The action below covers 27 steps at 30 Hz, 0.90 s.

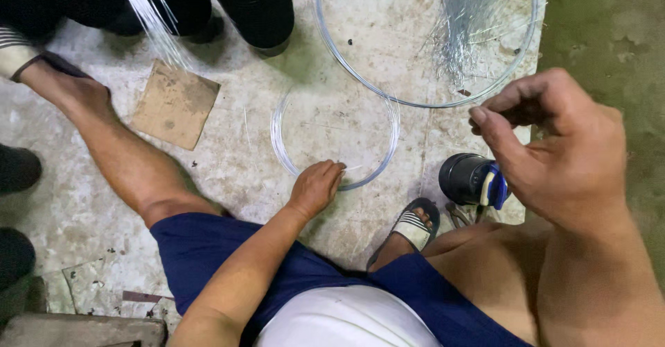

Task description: The person sits on the floor and uses pliers to cut thin metal wire into short pieces. They repeatedly pick up wire, cut it, and place the cut pieces into a nearby glass bowl.

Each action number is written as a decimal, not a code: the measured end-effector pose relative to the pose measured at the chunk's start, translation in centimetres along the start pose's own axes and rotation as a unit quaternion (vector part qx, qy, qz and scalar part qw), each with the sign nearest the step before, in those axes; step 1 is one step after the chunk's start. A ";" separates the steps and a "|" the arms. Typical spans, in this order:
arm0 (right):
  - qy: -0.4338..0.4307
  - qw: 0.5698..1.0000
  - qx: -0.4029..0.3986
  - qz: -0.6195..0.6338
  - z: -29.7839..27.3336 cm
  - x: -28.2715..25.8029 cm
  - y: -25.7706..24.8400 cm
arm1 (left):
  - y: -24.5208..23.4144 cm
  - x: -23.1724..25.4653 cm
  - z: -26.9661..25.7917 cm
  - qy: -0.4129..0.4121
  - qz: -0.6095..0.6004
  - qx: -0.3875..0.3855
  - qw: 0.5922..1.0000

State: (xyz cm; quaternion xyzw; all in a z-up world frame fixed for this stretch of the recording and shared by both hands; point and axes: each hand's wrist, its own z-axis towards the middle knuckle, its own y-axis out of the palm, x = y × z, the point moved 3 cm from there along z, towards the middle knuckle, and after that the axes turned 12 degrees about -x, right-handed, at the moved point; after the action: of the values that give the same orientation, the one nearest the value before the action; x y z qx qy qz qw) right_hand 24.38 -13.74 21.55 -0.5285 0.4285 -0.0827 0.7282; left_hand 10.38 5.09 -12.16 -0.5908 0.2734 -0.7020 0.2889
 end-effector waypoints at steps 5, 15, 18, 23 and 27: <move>0.091 0.987 -0.118 0.056 1.4 0.1 3.4 | -5.9 4.6 4.0 -0.116 -0.143 0.215 0.959; 0.152 0.901 -0.097 0.395 3.4 2.4 9.9 | -11.3 13.4 2.4 -0.001 -0.066 0.206 0.976; 0.124 0.906 -0.074 0.399 3.8 3.3 9.7 | -11.8 14.1 1.2 0.036 -0.009 0.188 0.981; 0.081 0.905 -0.021 0.418 3.9 4.1 8.3 | -13.0 14.9 -0.7 0.076 0.039 0.157 0.984; 0.032 0.936 0.017 0.350 3.5 4.3 7.0 | -15.3 14.5 -2.6 0.034 0.124 0.227 0.965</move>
State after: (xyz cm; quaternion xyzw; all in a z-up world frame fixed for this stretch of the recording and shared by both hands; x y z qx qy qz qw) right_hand 27.23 -10.75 13.58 -0.3293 0.6077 0.1533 0.7062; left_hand 4.64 5.12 8.29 -0.4472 0.1874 -0.7241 0.4905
